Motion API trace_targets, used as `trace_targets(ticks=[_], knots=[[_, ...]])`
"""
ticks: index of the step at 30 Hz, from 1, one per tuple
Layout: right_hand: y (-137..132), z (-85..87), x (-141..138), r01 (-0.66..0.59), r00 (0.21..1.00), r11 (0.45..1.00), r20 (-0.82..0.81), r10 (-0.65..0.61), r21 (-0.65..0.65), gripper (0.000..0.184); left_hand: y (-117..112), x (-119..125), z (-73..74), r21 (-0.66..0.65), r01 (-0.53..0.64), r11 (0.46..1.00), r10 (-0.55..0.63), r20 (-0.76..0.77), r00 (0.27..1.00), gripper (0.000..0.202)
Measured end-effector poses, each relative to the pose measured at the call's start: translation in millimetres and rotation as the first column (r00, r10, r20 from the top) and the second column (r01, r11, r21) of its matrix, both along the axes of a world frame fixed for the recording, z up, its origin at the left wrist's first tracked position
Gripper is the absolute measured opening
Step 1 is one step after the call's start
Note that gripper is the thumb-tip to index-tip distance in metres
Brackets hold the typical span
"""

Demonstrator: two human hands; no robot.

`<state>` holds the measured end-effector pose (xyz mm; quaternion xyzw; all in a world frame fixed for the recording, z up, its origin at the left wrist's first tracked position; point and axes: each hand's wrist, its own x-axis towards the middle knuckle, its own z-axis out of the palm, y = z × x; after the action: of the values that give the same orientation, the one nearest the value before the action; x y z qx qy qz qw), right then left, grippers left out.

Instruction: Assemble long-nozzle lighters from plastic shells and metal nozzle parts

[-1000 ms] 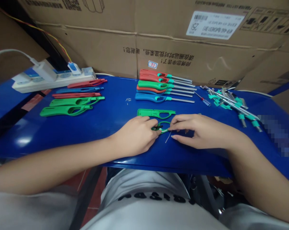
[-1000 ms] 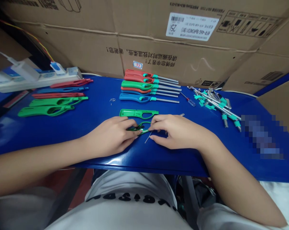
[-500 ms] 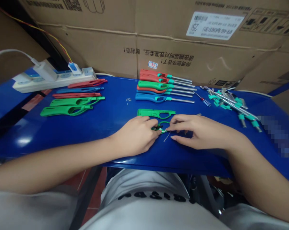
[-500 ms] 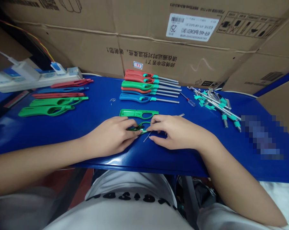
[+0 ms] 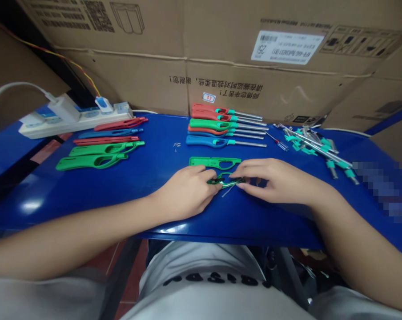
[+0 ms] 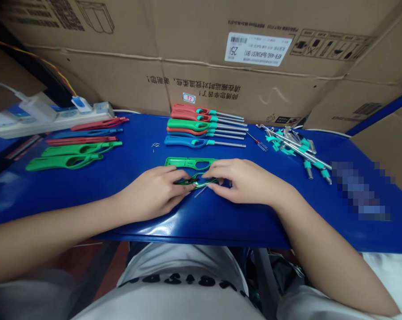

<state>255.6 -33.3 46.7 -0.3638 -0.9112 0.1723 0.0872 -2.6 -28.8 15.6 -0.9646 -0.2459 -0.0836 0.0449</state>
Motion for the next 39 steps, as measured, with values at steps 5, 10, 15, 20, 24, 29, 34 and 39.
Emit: trace_targets(ticks=[5, 10, 15, 20, 24, 29, 34, 39], knots=[[12.6, -3.1, 14.2, 0.118, 0.991, 0.978, 0.037, -0.126, 0.171, 0.025, 11.9, -4.5, -5.6, 0.035, 0.043, 0.998, -0.046, 0.077, 0.996, 0.030], [20.5, -6.6, 21.6, 0.197, 0.956, 0.943, 0.160, -0.246, 0.268, 0.022, 16.4, -7.2, -11.1, 0.025, 0.113, 0.993, -0.116, 0.141, 0.983, 0.032], [24.4, 1.5, 35.9, 0.280, 0.918, 0.929, 0.216, -0.333, 0.243, 0.021, 15.0, -7.6, -13.2, 0.015, 0.135, 0.991, -0.136, 0.118, 0.984, 0.030], [32.9, 11.7, 76.4, 0.629, 0.616, 0.690, 0.313, -0.723, 0.357, 0.027, 15.9, -7.1, -14.5, 0.033, 0.112, 0.993, -0.115, 0.088, 0.989, 0.030], [40.3, 10.2, 106.7, 0.749, 0.460, 0.590, 0.404, -0.791, 0.302, 0.036, 18.1, -8.4, -15.1, 0.018, 0.097, 0.995, -0.098, 0.115, 0.988, 0.031], [43.7, 7.7, 120.0, 0.823, 0.359, 0.498, 0.431, -0.828, 0.272, 0.043, 18.5, -10.0, -12.3, -0.016, 0.046, 0.999, -0.044, 0.141, 0.989, 0.029], [46.9, 7.6, 111.2, 0.872, 0.276, 0.392, 0.366, -0.889, 0.292, 0.035, 17.2, -9.3, -8.8, -0.036, 0.008, 0.999, -0.003, 0.149, 0.989, 0.024], [57.1, -1.9, 96.5, 0.903, 0.198, 0.322, 0.387, -0.901, 0.286, 0.023, 18.1, -7.5, -11.4, -0.022, 0.023, 1.000, -0.018, 0.177, 0.984, 0.028]])
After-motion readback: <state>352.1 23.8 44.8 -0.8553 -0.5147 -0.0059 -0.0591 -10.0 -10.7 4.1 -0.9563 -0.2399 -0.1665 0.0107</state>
